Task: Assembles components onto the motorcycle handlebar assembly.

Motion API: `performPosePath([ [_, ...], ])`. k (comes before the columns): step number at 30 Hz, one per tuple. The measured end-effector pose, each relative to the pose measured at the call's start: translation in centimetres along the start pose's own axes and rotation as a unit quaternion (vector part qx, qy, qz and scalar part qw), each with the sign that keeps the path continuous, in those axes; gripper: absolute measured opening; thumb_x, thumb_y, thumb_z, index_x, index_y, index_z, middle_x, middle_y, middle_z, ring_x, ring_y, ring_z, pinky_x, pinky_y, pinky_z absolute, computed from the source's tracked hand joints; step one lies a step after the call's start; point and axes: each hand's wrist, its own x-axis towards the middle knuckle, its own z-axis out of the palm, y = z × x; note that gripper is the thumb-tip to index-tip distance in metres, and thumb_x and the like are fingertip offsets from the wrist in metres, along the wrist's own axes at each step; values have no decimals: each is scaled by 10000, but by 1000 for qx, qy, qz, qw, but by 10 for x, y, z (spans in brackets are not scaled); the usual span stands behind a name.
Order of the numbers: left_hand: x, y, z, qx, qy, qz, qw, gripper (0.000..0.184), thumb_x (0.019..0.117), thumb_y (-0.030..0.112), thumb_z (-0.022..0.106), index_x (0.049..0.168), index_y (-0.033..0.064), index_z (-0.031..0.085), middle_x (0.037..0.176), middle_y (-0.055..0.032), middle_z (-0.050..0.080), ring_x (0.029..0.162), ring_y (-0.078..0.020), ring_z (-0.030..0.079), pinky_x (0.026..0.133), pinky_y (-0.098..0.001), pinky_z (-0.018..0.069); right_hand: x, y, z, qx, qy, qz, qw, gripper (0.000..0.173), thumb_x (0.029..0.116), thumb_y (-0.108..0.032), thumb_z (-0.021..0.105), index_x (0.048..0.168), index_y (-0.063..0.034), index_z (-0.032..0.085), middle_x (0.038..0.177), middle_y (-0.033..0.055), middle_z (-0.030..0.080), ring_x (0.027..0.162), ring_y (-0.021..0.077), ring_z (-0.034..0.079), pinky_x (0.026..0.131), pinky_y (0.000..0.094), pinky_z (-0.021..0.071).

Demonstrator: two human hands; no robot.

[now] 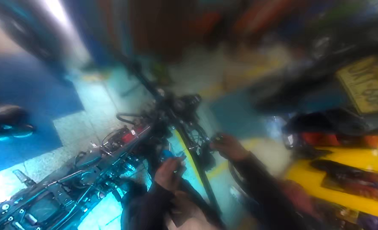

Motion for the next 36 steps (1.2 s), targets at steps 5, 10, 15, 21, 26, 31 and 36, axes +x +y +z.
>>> performPosePath([
  [5, 13, 6, 7, 36, 43, 41, 998, 310, 988, 219, 646, 1275, 124, 715, 1148, -103, 711, 936, -186, 725, 792, -390, 634, -9, -5, 8, 13, 3, -20, 1000, 353, 819, -148, 849, 1091, -62, 641, 787, 27, 669, 526, 85, 539, 481, 249, 483],
  [10, 22, 9, 5, -8, 49, 45, 998, 324, 958, 212, 688, 1270, 130, 722, 1213, -92, 689, 1032, -148, 698, 886, -331, 612, -11, -2, 13, 35, 8, -12, 999, 349, 821, -138, 846, 1098, -63, 646, 776, 24, 657, 516, 72, 515, 462, 233, 456],
  [15, 28, 16, 2, -120, 27, -33, 992, 421, 931, 50, 694, 1346, 24, 622, 1334, -134, 620, 1074, -158, 693, 906, -320, 617, 6, -2, 7, 9, -32, -53, 998, 322, 816, -144, 839, 1074, -66, 661, 847, 11, 677, 618, 49, 571, 530, 222, 488],
  [21, 37, 24, 0, -111, 28, -41, 993, 390, 935, 36, 687, 1323, 40, 651, 1306, -130, 608, 1081, -149, 668, 904, -311, 607, 17, -5, 4, 23, -59, -39, 997, 277, 845, -118, 815, 1060, -69, 648, 809, 4, 646, 553, 34, 513, 477, 193, 442],
  [26, 41, 20, 3, -109, 23, -30, 993, 394, 912, 40, 709, 1304, 54, 676, 1280, -132, 613, 1095, -153, 654, 928, -299, 590, 27, -3, 0, 26, -80, -37, 996, 286, 855, -128, 805, 1086, -64, 648, 799, 9, 647, 510, 24, 479, 446, 184, 416],
  [31, 40, 15, 3, -107, 33, -21, 993, 359, 909, 66, 716, 1266, 43, 689, 1258, -112, 655, 1102, -152, 661, 944, -322, 585, 30, 2, 3, 25, -74, -52, 996, 336, 834, -161, 831, 1093, -55, 644, 811, 9, 648, 577, 34, 531, 503, 198, 459],
  [36, 35, 17, 2, -79, 51, -14, 995, 342, 910, 68, 724, 1250, 45, 698, 1250, -90, 681, 1089, -151, 681, 926, -330, 603, 30, 5, 10, 9, -75, -71, 995, 433, 808, -189, 864, 1147, -30, 648, 897, 56, 697, 717, 91, 643, 652, 273, 564],
])
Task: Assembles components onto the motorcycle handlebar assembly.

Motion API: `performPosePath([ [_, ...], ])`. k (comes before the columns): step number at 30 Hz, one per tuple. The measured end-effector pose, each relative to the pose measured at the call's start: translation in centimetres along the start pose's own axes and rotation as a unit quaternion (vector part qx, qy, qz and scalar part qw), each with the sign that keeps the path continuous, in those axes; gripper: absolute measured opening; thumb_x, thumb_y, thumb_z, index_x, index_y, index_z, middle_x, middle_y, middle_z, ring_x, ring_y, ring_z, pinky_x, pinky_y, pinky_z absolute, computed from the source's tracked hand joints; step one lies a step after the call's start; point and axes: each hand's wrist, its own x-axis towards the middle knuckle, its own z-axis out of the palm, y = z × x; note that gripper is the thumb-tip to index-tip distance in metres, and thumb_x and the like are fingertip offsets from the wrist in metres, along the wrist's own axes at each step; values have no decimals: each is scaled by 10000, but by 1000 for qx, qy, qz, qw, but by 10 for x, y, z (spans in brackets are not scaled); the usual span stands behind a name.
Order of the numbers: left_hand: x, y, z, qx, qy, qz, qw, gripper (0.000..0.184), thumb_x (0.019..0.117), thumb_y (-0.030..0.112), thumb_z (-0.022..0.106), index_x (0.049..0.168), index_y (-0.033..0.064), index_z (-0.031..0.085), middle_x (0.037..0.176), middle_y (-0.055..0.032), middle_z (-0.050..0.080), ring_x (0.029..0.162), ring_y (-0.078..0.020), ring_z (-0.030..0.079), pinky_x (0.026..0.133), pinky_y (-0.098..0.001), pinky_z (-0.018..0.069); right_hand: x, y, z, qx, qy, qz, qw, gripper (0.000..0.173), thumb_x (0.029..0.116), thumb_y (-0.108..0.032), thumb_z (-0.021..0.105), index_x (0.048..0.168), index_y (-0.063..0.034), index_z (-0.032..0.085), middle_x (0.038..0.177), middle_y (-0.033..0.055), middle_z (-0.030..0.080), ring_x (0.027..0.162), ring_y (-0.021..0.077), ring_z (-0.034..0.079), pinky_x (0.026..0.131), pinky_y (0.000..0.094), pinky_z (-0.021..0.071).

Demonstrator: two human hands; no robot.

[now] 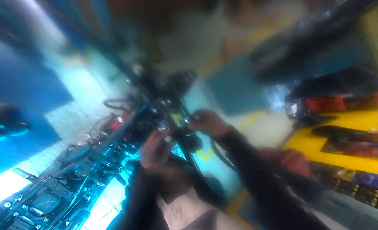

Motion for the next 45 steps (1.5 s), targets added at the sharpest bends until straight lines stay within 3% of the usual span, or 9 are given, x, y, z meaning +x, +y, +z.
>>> performPosePath([
  [7, -1, 7, 0, 61, 16, -5, 998, 350, 902, 129, 737, 1243, 59, 700, 1189, -73, 703, 981, -107, 696, 846, -284, 611, 2, -4, -3, 1, -18, 1, 1000, 466, 783, -272, 893, 1102, -39, 646, 863, 43, 669, 694, 90, 612, 642, 282, 539],
  [13, 3, 18, -1, 131, 11, 40, 990, 378, 933, 138, 725, 1303, 66, 690, 1200, -117, 696, 1007, -136, 696, 872, -297, 601, 3, -2, -2, 1, -11, -32, 999, 474, 767, -251, 902, 1103, -38, 643, 909, 47, 688, 789, 92, 660, 744, 285, 576],
  [17, 2, 20, 0, 156, 8, 66, 986, 358, 929, 121, 712, 1279, 48, 704, 1155, -160, 688, 1014, -181, 684, 898, -314, 582, 4, 1, 0, 13, -9, -39, 999, 470, 758, -225, 903, 1101, -39, 642, 884, 39, 691, 749, 79, 657, 689, 264, 573],
  [23, -1, 6, 6, 52, 29, 27, 998, 452, 882, 56, 769, 1318, 2, 660, 1224, -145, 690, 1041, -161, 713, 896, -319, 625, 0, 1, 1, -2, 12, -19, 1000, 413, 786, -211, 877, 1096, -58, 650, 867, 22, 680, 720, 68, 633, 652, 258, 552],
  [28, -10, 8, 17, -37, 103, -37, 993, 386, 792, 0, 835, 1143, -41, 681, 1050, -106, 751, 903, -130, 749, 838, -303, 649, -3, 2, 7, 16, 25, -22, 999, 350, 822, -123, 817, 1112, -44, 637, 844, 19, 687, 629, 68, 633, 567, 243, 569],
  [32, -12, -2, 28, -123, 134, 24, 983, 301, 825, -16, 804, 1106, -59, 706, 1068, -127, 738, 921, -151, 735, 848, -316, 643, -1, 23, 10, 26, 53, -48, 997, 440, 801, -176, 794, 1184, -56, 615, 866, -2, 698, 611, 76, 636, 543, 251, 576],
  [38, -18, 0, 30, -144, 141, 9, 979, 298, 884, 15, 757, 1179, -14, 729, 1164, -161, 714, 1034, -192, 708, 915, -343, 598, -14, 20, 9, -37, 57, -41, 997, 490, 828, -389, 786, 1211, -153, 592, 848, -87, 706, 599, 41, 639, 536, 225, 576],
  [42, -21, -22, 37, -205, 117, 24, 972, 328, 912, 30, 735, 1240, 26, 717, 1209, -137, 698, 1085, -180, 691, 957, -343, 585, -10, 11, 0, -57, 59, -31, 996, 585, 796, -504, 821, 1210, -147, 611, 879, -46, 716, 629, 66, 650, 547, 248, 580],
  [45, -21, -31, 37, -230, 112, 26, 966, 348, 936, 43, 713, 1283, 27, 691, 1194, -120, 719, 1062, -156, 709, 943, -327, 595, -12, 0, 0, -51, 56, -43, 996, 470, 784, -448, 856, 1122, -186, 660, 819, -50, 713, 586, 60, 635, 521, 241, 572],
])
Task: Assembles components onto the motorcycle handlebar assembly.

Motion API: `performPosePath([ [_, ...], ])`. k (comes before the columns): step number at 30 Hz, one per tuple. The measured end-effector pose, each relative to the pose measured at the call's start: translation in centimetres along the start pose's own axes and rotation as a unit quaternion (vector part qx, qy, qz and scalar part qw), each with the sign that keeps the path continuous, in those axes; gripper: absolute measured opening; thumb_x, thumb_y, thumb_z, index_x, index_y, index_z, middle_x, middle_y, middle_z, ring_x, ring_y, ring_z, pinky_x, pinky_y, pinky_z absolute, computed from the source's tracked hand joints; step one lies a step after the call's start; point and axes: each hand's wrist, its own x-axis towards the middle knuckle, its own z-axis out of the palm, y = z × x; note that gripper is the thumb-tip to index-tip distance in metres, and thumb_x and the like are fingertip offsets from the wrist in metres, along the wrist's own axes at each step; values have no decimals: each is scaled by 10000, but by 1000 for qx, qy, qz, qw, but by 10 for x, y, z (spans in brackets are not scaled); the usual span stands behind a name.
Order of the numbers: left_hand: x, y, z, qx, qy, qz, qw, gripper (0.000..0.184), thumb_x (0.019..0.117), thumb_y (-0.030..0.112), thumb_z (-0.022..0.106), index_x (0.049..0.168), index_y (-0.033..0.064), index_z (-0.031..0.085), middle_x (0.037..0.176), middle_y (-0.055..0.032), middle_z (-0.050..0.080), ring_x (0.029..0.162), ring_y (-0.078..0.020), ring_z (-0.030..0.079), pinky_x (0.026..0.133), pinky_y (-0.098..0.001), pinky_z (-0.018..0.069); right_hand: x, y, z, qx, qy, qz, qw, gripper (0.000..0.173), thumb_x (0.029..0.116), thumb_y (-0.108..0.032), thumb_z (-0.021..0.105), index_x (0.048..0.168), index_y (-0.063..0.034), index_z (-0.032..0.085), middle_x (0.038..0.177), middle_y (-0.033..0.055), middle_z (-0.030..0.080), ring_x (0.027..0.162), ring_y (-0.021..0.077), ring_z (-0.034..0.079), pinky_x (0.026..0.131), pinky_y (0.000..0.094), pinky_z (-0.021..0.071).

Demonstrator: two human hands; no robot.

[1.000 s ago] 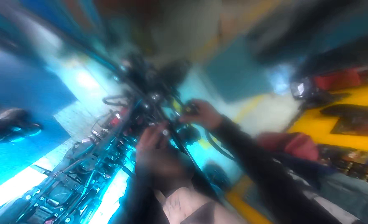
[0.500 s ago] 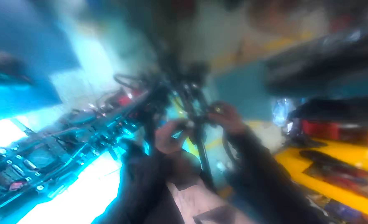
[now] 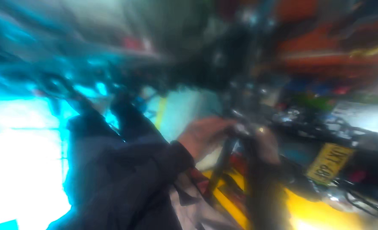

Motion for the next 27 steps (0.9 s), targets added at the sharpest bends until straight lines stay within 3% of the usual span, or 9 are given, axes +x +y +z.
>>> performPosePath([
  [3, 6, 2, -11, -13, 5, -28, 1000, 363, 959, 63, 695, 1313, -5, 651, 1188, -123, 723, 1029, -145, 728, 918, -318, 617, 0, -3, 6, 22, 0, -14, 1000, 385, 787, -386, 867, 1070, -202, 684, 790, -58, 710, 552, 46, 614, 492, 218, 549],
  [9, 12, 10, -18, 58, -56, -51, 995, 363, 954, 105, 718, 1302, 19, 658, 1157, -102, 739, 1028, -152, 731, 943, -340, 604, -5, 4, 15, 52, 27, 8, 998, 419, 783, -399, 866, 1090, -194, 669, 825, -54, 721, 595, 51, 653, 539, 219, 583],
  [11, 7, -1, -12, 104, -50, -13, 993, 387, 958, 146, 719, 1325, 41, 657, 1203, -90, 730, 1068, -159, 717, 954, -359, 585, -5, 5, 14, 69, 21, 13, 997, 443, 779, -388, 873, 1108, -169, 672, 851, -29, 728, 610, 62, 663, 545, 228, 590],
  [13, 0, -23, -5, 136, -26, 37, 990, 401, 984, 232, 700, 1354, 87, 651, 1237, -40, 707, 1085, -103, 692, 945, -310, 590, -4, 6, 12, 62, 14, 23, 998, 449, 797, -393, 856, 1125, -156, 660, 859, -17, 721, 627, 69, 666, 562, 233, 595],
  [19, 10, 7, -15, 108, -59, 31, 992, 408, 929, 26, 703, 1332, 2, 647, 1154, -161, 732, 1046, -261, 725, 934, -407, 591, -11, -6, 13, -21, 16, 26, 999, 414, 843, -455, 804, 1117, -191, 643, 777, -50, 704, 557, 47, 623, 510, 211, 556],
  [21, 9, 5, -11, 129, -55, 57, 988, 388, 915, 13, 706, 1301, 16, 668, 1123, -152, 740, 1031, -272, 729, 925, -411, 593, -17, -18, 17, -64, 39, 27, 997, 361, 864, -365, 781, 1126, -169, 629, 768, -62, 702, 566, 46, 631, 521, 214, 566],
  [22, 8, 3, -8, 143, -45, 67, 987, 357, 924, 45, 711, 1279, 31, 680, 1115, -140, 747, 1033, -269, 734, 923, -412, 595, -22, -28, 24, -92, 55, 33, 994, 263, 896, -270, 709, 1115, -163, 610, 738, -78, 681, 547, 31, 615, 505, 196, 555],
  [24, 4, -9, -3, 178, -18, 81, 981, 355, 972, 189, 692, 1310, 80, 681, 1176, -88, 734, 1088, -202, 708, 965, -364, 574, -26, -40, 33, -115, 79, 33, 990, 201, 896, -143, 660, 1091, -142, 616, 696, -77, 658, 513, 26, 594, 476, 184, 538],
  [27, 9, -13, -8, 157, -2, 97, 983, 337, 951, 206, 730, 1272, 104, 714, 1167, -72, 733, 1067, -170, 711, 940, -339, 592, -28, -44, 37, -114, 92, 17, 989, 190, 877, -100, 683, 1059, -140, 647, 685, -60, 654, 485, 34, 570, 446, 189, 519],
])
